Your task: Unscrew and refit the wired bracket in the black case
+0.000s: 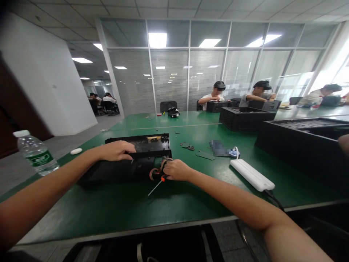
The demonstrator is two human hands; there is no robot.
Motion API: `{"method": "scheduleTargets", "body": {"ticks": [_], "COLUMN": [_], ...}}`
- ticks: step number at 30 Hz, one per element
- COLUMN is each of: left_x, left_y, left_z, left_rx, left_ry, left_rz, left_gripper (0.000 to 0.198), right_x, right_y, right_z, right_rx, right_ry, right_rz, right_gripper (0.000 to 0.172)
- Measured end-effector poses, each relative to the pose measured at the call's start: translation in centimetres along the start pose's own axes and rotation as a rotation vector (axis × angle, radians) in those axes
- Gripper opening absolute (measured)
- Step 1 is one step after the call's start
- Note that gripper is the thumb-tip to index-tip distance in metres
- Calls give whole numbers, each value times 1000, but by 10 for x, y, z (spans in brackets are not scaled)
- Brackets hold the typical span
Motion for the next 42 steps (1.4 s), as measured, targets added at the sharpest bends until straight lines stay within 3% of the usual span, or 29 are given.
{"method": "scheduleTargets", "body": {"ticks": [3, 7, 11, 16, 20, 27, 30, 33, 38, 42], "left_x": [-41, -81, -91, -95, -99, -107, -99, -79, -22, 17], "left_y": [-25, -54, -67, -63, -60, -62, -60, -48, 5, 36], "left_z": [0, 22, 49, 74, 82, 97, 99, 93, 63, 91], "left_rx": [59, 123, 143, 168, 161, 164, 185, 179, -135, -34], "left_ry": [-55, -106, -111, -75, -45, -34, -73, -125, 114, 150], "left_rz": [-14, -13, -39, -16, -16, -76, -98, -116, -207, -285], "left_gripper": [13, 12, 14, 10, 8, 6, 6, 24, 56, 51], "right_x": [-32, -52, -79, -121, -116, -83, -80, -77, -74, -77], "right_y": [14, 4, -38, -73, -60, -24, -22, -20, -19, -20], "right_z": [12, 12, -4, -11, -4, 21, 21, 20, 23, 25], "right_rx": [-42, -89, -162, -275, -325, -179, -185, -191, -177, -181], "right_ry": [-12, 47, 226, 350, 482, 657, 645, 618, 589, 625], "right_rz": [129, 162, 212, 460, 553, 558, 551, 524, 530, 560], "right_gripper": [24, 28, 28, 22, 23, 24, 23, 22, 23, 23]}}
Point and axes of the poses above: each hand's wrist, its own y-axis towards the middle knuckle, its own z-axis out of the palm, x = y × z, the point moved 9 cm from there along y, towards the middle knuckle, and after that the axes turned 5 degrees about z, right-handed, at the moved point
